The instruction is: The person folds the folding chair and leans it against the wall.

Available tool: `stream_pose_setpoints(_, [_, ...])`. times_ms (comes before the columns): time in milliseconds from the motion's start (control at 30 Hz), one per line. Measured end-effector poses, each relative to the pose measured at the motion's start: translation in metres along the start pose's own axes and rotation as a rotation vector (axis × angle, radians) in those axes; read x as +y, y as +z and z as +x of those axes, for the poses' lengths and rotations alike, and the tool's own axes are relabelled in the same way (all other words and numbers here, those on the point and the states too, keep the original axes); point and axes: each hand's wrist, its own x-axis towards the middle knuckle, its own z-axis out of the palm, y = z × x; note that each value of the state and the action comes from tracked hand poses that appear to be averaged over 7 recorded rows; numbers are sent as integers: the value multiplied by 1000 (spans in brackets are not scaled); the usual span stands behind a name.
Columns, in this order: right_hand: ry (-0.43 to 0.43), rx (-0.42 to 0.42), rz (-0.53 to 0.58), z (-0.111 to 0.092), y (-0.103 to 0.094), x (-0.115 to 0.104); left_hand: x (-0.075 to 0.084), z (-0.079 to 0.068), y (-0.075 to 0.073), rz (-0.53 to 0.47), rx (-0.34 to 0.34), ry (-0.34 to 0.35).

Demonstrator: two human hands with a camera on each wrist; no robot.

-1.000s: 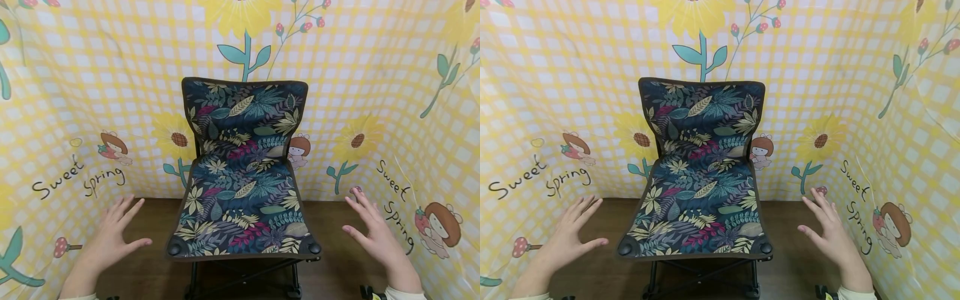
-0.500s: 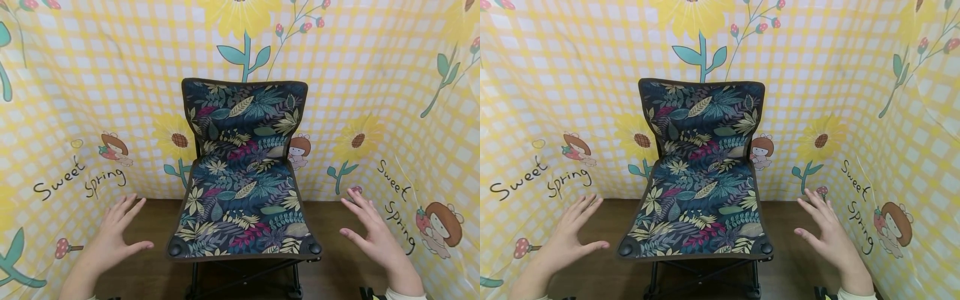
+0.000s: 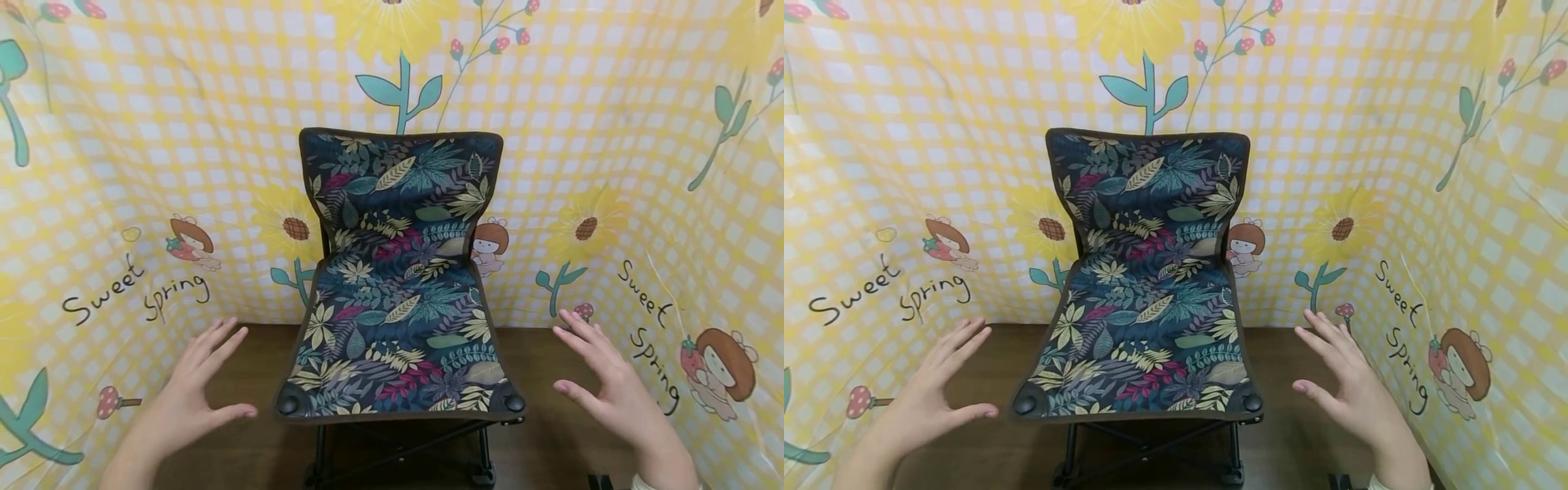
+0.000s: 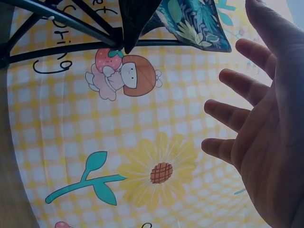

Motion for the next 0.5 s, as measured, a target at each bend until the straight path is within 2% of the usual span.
stream_pose_setpoints(267, [-47, -10, 18, 8, 0, -20, 11, -1, 0, -32, 8, 47])
stream_pose_setpoints(500, [-154, 23, 69, 25, 2, -47, 27, 3, -4, -55, 78, 169])
